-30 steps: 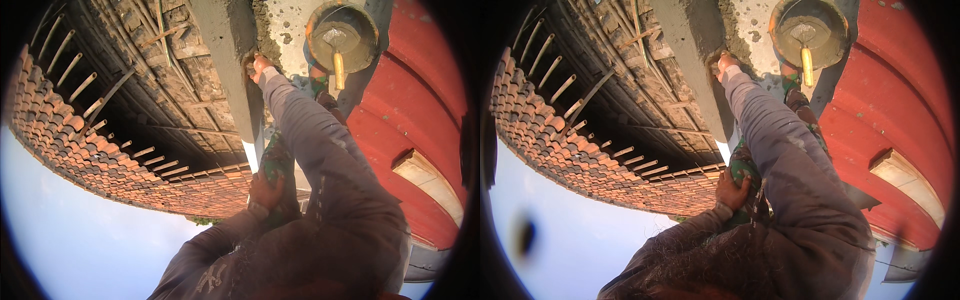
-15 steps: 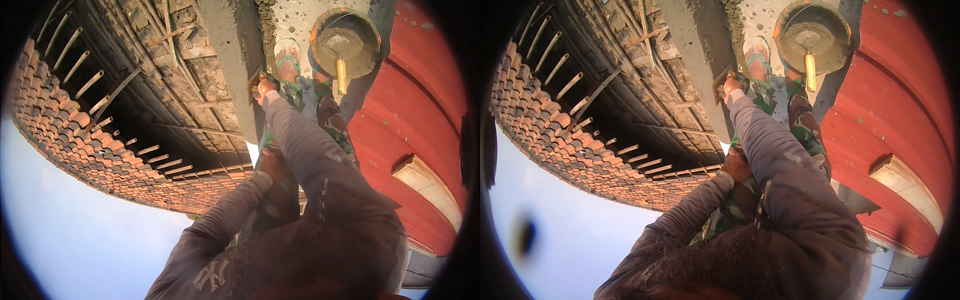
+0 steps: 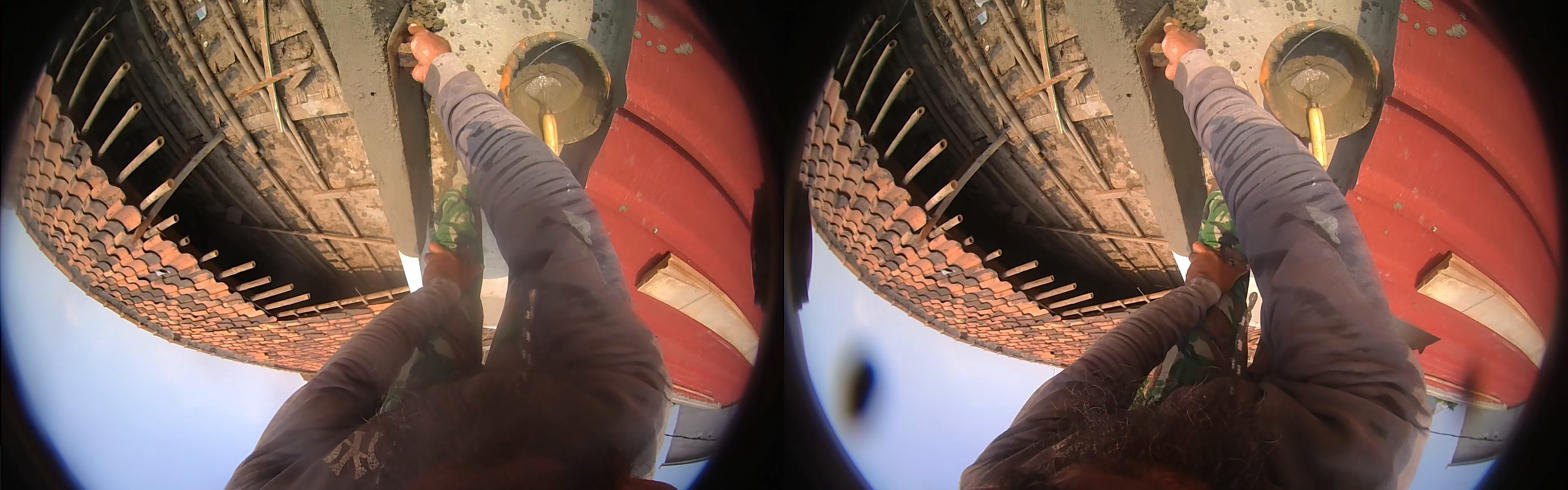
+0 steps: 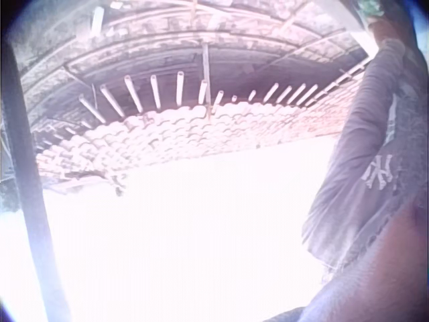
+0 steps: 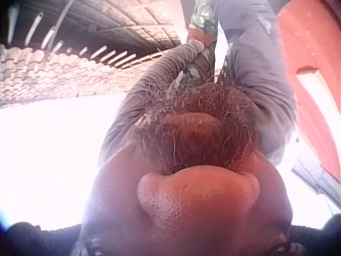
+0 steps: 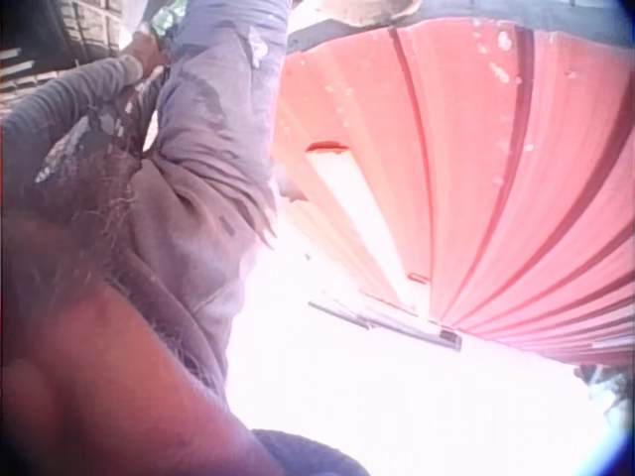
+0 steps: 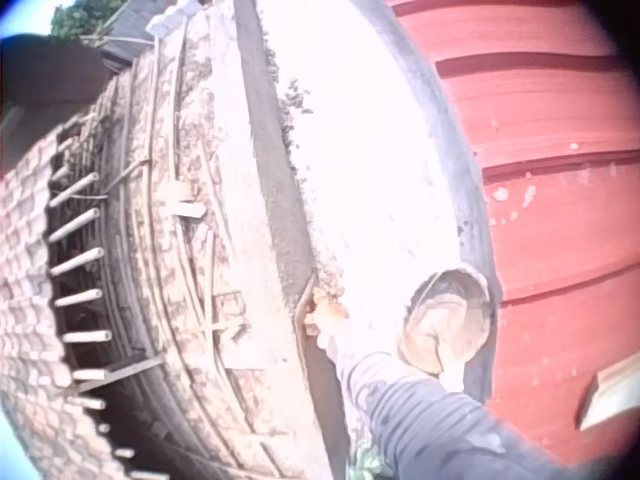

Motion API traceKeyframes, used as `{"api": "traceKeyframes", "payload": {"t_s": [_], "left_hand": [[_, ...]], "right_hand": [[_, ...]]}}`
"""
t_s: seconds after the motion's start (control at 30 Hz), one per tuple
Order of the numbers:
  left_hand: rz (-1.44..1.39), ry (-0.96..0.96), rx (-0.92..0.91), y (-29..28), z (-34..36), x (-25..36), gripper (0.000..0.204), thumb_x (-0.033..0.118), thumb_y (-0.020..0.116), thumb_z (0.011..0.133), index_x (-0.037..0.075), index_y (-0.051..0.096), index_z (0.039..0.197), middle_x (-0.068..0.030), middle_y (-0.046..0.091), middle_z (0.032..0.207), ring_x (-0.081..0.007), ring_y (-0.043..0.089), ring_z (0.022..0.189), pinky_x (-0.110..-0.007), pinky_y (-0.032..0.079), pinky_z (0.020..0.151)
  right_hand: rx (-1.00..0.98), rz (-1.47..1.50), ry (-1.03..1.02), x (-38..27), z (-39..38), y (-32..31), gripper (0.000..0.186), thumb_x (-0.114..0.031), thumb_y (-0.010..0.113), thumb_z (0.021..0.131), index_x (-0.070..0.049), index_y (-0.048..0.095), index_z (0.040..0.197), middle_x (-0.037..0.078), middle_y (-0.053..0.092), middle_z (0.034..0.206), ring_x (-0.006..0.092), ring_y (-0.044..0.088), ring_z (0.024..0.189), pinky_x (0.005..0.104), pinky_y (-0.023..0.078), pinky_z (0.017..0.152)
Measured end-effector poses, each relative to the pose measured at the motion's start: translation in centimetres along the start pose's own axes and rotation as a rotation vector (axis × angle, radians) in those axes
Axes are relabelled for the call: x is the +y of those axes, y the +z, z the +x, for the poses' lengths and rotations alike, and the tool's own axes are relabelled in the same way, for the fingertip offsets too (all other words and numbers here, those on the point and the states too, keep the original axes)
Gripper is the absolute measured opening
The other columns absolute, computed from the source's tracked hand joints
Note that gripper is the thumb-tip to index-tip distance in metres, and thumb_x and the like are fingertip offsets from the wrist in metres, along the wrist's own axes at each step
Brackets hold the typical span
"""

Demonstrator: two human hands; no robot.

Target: The person applies cement mixture to a roof edge using a trowel, scooping the material from a small bucket and smoothing it along the structural beam.

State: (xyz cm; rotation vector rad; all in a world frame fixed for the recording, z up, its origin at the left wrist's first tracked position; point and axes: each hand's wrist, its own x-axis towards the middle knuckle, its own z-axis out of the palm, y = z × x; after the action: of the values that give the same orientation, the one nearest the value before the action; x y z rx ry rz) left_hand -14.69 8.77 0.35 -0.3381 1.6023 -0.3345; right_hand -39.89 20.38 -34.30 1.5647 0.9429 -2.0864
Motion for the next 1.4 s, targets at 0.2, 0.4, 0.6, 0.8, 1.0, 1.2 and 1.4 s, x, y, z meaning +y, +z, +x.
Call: {"api": "traceKeyframes", "payload": {"t_s": [0.2,0.4,0.6,0.8,1.0,1.2,1.4], "left_hand": [[0.007,0.072,-0.028,1.8,1.4,-1.3,0.108,0.064,0.086,0.067,-0.01,0.035,0.126,-0.029,0.059,0.121,-0.0388,0.067,0.112,-0.042,0.056,0.094],[0.018,0.057,-0.052,1.5,1.4,-1.0,0.106,0.065,0.082,0.071,-0.009,0.036,0.13,-0.0287,0.058,0.126,-0.0398,0.064,0.116,-0.042,0.054,0.097],[-0.014,-0.019,-0.046,-0.9,0.6,0.1,0.092,0.064,0.073,0.081,-0.005,0.035,0.13,-0.0239,0.054,0.124,-0.0364,0.069,0.11,-0.043,0.059,0.088],[-0.015,-0.07,-0.091,-2.1,0.7,0.1,0.1,0.06,0.081,0.076,-0.006,0.033,0.133,-0.0277,0.054,0.13,-0.0381,0.065,0.118,-0.042,0.055,0.098],[0.034,0.025,-0.088,-0.8,1.2,-0.5,0.11,0.065,0.083,0.07,-0.01,0.033,0.133,-0.0283,0.058,0.122,-0.0373,0.066,0.114,-0.042,0.055,0.096],[-0.027,0.053,-0.036,-0.1,1.0,-1.0,0.113,0.066,0.082,0.07,-0.015,0.033,0.133,-0.031,0.058,0.122,-0.0385,0.066,0.111,-0.042,0.055,0.095],[0.083,0.123,-0.108,-1.2,0.8,-0.2,0.113,0.066,0.079,0.074,-0.016,0.032,0.135,-0.0316,0.056,0.127,-0.0406,0.061,0.121,-0.041,0.053,0.099]], "right_hand": [[0.104,-0.696,-0.346,-9.3,-0.8,-0.9,0.054,-0.025,0.074,0.093,-0.009,0.056,0.141,0.007,0.065,0.136,0.0181,0.059,0.128,0.0322,0.042,0.11],[-0.035,-1.556,-0.255,-8.0,-5.4,-0.2,0.062,-0.019,0.082,0.086,-0.009,0.053,0.14,0.009,0.07,0.129,0.0197,0.062,0.125,0.0313,0.046,0.107],[-0.349,-1.744,-0.195,10.5,-11.6,-3.0,0.066,-0.022,0.084,0.084,0.003,0.049,0.134,0.015,0.072,0.117,0.0315,0.068,0.114,0.0363,0.056,0.096],[-0.511,-1.706,-0.134,14.3,-12.9,-4.9,0.056,-0.026,0.07,0.096,0.0,0.048,0.14,0.012,0.067,0.129,0.0306,0.065,0.119,0.0391,0.056,0.094],[-0.126,-1.301,-0.242,5.6,-7.5,-4.1,0.051,-0.022,0.07,0.094,0.0,0.052,0.136,0.013,0.069,0.125,0.031,0.067,0.116,0.0398,0.056,0.094],[0.034,-1.208,-0.383,-4.9,-3.9,-2.5,0.045,-0.018,0.07,0.092,0.0,0.056,0.132,0.014,0.071,0.122,0.0314,0.069,0.114,0.0405,0.056,0.093],[-0.112,-1.609,-0.429,-2.0,-7.0,-1.5,0.041,-0.014,0.07,0.091,0.0,0.06,0.127,0.015,0.073,0.119,0.0319,0.072,0.111,0.0411,0.056,0.093]]}}
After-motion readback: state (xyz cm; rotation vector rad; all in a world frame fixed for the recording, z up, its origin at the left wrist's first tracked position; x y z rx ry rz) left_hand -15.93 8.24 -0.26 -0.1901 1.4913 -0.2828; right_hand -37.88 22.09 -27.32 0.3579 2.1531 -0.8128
